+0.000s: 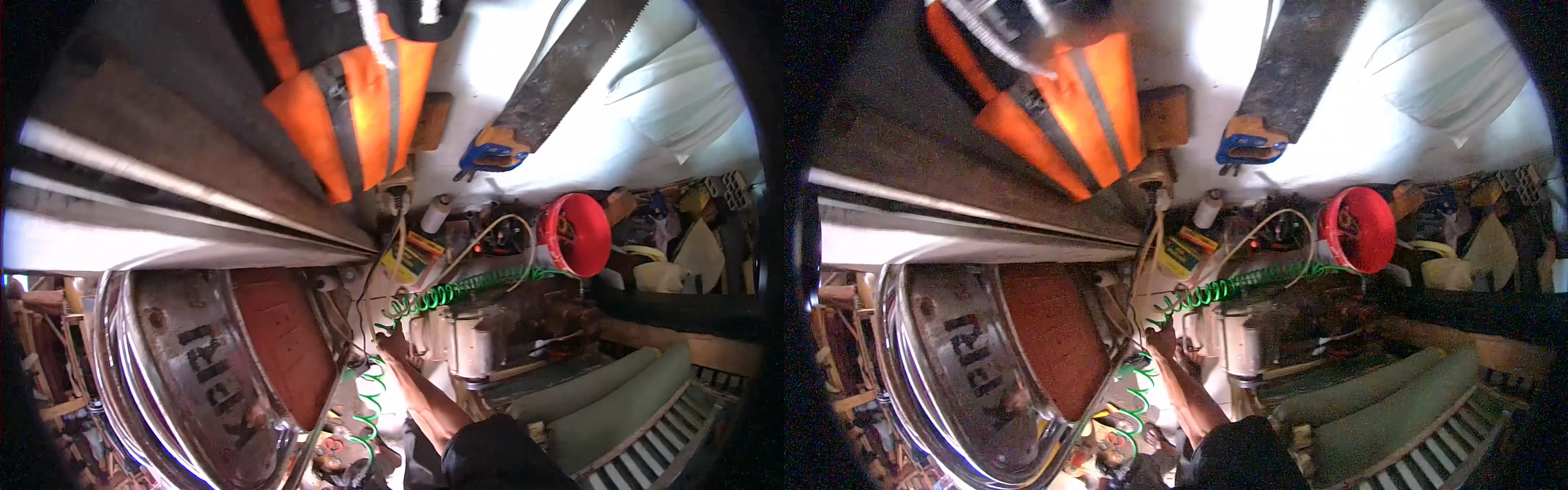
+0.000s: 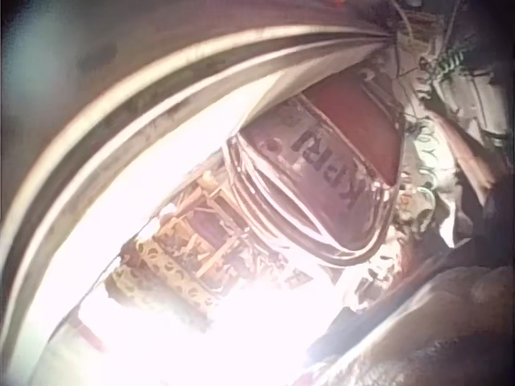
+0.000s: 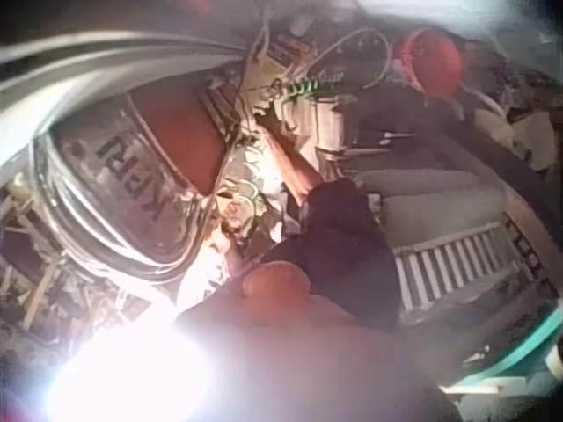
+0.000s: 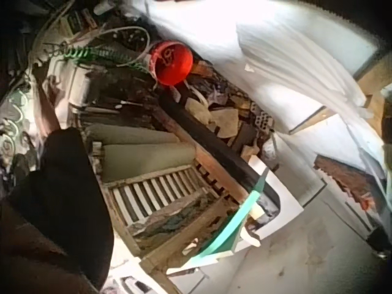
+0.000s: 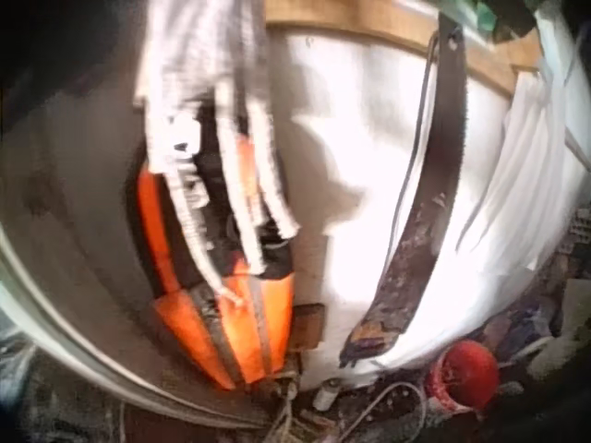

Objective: The person prepares a bicycle seat for reupholstery by trimming old foam and material using shears, then plugs in an air compressor and selects staples to use with a pneumatic stapler.

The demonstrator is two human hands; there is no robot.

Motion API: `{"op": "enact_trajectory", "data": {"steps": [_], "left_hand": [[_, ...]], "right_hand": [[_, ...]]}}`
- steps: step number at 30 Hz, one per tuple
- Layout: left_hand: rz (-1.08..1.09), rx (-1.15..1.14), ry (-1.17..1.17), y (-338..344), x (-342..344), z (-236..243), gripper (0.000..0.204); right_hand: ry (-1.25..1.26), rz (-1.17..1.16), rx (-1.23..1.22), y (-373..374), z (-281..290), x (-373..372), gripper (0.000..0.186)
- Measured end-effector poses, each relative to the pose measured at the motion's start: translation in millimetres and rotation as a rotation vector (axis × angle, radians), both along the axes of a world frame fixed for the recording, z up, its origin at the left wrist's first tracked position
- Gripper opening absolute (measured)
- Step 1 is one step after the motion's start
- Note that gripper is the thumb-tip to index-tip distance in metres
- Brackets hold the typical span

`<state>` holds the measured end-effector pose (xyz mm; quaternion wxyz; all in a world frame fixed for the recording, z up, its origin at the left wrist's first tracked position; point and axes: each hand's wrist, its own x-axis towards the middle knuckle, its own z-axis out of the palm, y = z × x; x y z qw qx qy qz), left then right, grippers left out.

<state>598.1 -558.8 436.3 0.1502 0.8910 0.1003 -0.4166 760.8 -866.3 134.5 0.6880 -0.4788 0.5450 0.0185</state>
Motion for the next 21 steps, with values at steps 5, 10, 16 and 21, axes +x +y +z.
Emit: {"op": "enact_trajectory", "data": {"steps": [5, 10, 16, 21], "left_hand": [[-0.023, -0.044, 0.12, 25.7, -26.7, -13.6, 0.047], [0.066, 0.15, 0.131, 116.6, -84.9, 7.6, 0.054], [-0.309, -0.033, -0.246, 246.3, -181.5, -54.4, 0.049], [0.146, 0.052, -0.201, 380.2, -287.4, -17.4, 0.042]], "right_hand": [[-0.353, 0.443, -0.266, -5.4, -134.9, -67.8, 0.047], [-0.05, 0.144, 0.282, 75.9, -44.4, -81.7, 0.035], [0.312, 0.493, -0.089, 205.1, -86.7, -261.1, 0.045], [0.302, 0.843, -0.164, 384.8, -20.1, -339.7, 0.086]]}}
